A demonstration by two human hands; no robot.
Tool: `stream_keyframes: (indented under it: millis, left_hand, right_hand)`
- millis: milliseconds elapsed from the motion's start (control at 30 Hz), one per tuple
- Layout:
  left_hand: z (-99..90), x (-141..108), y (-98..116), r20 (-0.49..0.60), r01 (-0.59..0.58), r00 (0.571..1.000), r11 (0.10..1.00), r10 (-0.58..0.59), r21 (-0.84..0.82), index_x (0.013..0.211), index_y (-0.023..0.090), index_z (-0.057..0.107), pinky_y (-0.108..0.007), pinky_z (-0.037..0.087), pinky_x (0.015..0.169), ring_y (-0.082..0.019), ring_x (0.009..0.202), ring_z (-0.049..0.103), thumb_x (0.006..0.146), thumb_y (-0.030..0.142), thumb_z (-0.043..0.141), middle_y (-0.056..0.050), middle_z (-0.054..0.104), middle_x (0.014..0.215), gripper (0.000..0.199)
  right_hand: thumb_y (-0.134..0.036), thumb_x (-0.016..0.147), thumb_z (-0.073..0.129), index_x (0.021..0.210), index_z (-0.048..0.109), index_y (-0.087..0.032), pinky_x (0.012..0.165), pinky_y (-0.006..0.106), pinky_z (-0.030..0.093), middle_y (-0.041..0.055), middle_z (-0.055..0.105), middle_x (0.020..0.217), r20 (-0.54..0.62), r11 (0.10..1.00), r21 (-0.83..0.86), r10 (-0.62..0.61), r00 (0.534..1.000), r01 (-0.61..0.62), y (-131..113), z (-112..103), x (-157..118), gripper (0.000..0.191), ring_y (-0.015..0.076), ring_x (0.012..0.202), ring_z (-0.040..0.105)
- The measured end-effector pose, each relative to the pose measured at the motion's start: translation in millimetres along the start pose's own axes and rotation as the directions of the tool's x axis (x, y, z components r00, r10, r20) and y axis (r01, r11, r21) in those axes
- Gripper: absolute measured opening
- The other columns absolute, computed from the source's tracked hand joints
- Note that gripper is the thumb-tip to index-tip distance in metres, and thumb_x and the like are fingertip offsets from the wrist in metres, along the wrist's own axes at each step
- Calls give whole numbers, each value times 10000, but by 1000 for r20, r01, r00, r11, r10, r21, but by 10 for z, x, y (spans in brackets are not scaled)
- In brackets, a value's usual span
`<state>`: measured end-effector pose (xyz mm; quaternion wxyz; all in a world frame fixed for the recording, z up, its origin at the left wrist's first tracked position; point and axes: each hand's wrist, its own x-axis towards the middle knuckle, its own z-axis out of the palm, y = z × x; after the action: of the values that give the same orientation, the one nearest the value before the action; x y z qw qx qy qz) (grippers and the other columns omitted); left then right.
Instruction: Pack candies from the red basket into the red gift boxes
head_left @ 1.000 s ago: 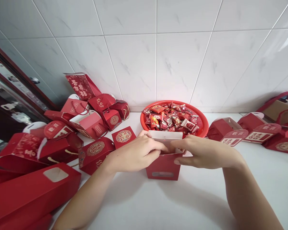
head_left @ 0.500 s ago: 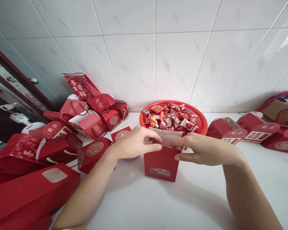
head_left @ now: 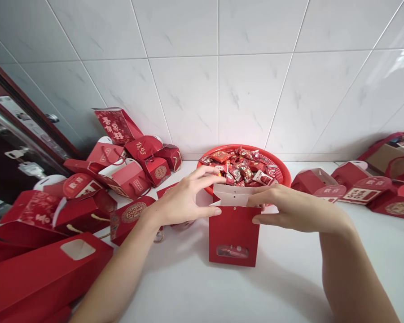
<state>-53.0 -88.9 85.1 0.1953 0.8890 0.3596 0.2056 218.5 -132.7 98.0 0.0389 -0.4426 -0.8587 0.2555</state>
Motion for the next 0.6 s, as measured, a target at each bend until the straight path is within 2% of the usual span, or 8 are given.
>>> stream_keyframes:
  millis: [33, 100, 167, 233, 333, 467, 600]
  left_hand:
    - [11, 3, -10, 7, 29, 1000, 1000, -29, -6, 1399, 299, 606, -407, 516, 1038, -328, 1351, 538, 777, 404, 798, -99, 528, 1512, 659]
    - [48, 23, -40, 64, 83, 995, 993, -78, -81, 1511, 299, 476, -419, 520, 1038, -324, 1325, 571, 775, 392, 802, -106, 602, 1447, 810]
    - [95, 58, -84, 135, 109, 988, 968, -80, -224, 1539, 300, 425, -387, 552, 980, -286, 1198, 666, 794, 336, 789, -82, 714, 1286, 830]
    - [139, 95, -133, 149, 100, 987, 935, -52, -339, 1513, 304, 456, -350, 579, 896, -260, 1094, 713, 787, 287, 792, -59, 753, 1201, 801]
    - [175, 132, -189, 97, 79, 994, 900, -42, -428, 1415, 281, 568, -312, 590, 792, -254, 1053, 722, 757, 276, 817, -67, 741, 1227, 703]
    - [159, 133, -195, 18, 61, 998, 798, -63, -600, 1329, 198, 637, -287, 593, 758, -226, 952, 742, 757, 263, 821, -83, 773, 1113, 604]
    - [107, 118, -165, -118, 8, 986, 731, -120, -682, 1226, 161, 709, -304, 604, 759, -233, 901, 744, 719, 286, 856, -98, 783, 1069, 542]
  right_hand:
    - [-264, 955, 558, 844, 644, -207, 633, 303, 390, 27, 653, 861, -6, 1000, -10, 2, 1000, -2, 0, 2, 9, 152, 174, 740, 559]
    - [-211, 943, 550, 819, 635, -205, 635, 302, 393, 26, 656, 867, -16, 1000, -14, -6, 1000, 6, -4, 5, 26, 150, 172, 741, 562]
    - [-182, 935, 541, 805, 626, -200, 640, 299, 405, 30, 662, 881, -45, 1000, 2, -24, 999, 24, -12, 4, 39, 157, 168, 745, 573]
    - [-181, 929, 544, 803, 627, -196, 650, 301, 422, 39, 670, 909, -94, 999, 12, -33, 995, 34, -16, 1, 47, 151, 172, 760, 587]
    - [-227, 923, 570, 824, 643, -197, 665, 313, 446, 54, 678, 934, -172, 1000, 5, -24, 985, 26, -8, -7, 49, 126, 191, 795, 607]
    - [-314, 908, 636, 944, 661, -214, 712, 333, 500, 55, 707, 983, -317, 998, 62, -12, 948, 33, 14, -1, 48, 110, 219, 865, 644]
    - [-408, 875, 718, 1156, 618, -253, 775, 355, 558, 64, 695, 1138, -469, 979, 174, -9, 883, 102, 12, 41, 84, 336, 229, 924, 665]
